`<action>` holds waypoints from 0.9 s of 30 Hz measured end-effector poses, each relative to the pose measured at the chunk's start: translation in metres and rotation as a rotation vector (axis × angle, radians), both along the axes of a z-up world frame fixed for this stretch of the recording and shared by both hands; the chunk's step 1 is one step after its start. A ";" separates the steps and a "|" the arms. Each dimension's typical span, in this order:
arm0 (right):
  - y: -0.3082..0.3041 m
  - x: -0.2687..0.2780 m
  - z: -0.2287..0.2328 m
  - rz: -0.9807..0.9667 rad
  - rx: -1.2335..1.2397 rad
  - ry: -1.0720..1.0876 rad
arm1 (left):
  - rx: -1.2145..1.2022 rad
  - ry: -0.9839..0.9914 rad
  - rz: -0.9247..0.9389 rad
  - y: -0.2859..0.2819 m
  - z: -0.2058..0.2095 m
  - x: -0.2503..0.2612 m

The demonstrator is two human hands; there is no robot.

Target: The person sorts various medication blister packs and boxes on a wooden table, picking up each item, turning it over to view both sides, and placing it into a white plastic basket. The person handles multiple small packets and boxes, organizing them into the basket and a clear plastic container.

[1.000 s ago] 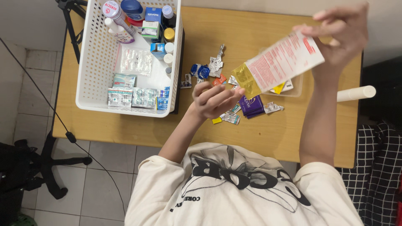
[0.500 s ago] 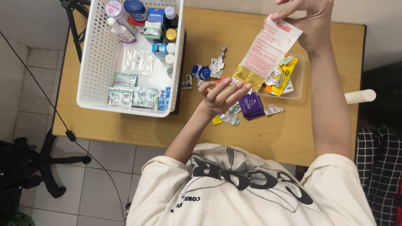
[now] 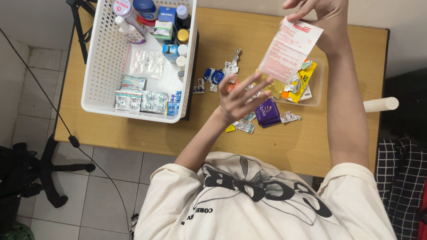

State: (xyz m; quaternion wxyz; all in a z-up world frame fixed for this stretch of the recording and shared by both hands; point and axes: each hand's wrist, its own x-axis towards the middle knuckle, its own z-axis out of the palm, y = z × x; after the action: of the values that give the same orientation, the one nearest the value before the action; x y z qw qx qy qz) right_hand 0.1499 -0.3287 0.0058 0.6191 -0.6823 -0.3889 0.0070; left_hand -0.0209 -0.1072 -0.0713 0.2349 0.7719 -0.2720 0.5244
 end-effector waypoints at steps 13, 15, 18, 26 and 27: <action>-0.046 -0.003 -0.014 -0.111 -0.006 0.180 | -1.112 0.821 -0.616 0.008 0.032 0.003; -0.038 -0.011 -0.001 -0.148 -0.026 0.162 | -1.122 0.883 -0.644 0.009 0.032 0.003; -0.030 -0.022 0.018 -0.192 -0.056 0.153 | -1.128 0.957 -0.671 0.013 0.030 0.005; -0.023 -0.040 0.034 -0.254 -0.099 0.123 | -1.153 0.974 -0.678 0.024 0.017 0.007; -0.026 -0.041 0.032 -0.229 -0.084 0.136 | -1.165 0.944 -0.690 0.026 0.016 0.010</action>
State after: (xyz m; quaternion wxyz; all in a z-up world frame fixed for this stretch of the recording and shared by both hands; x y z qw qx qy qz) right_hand 0.1088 -0.3551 0.0376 0.6117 -0.7453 -0.2651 -0.0015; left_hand -0.0113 -0.0815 -0.0551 0.8350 0.5385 -0.0510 0.1004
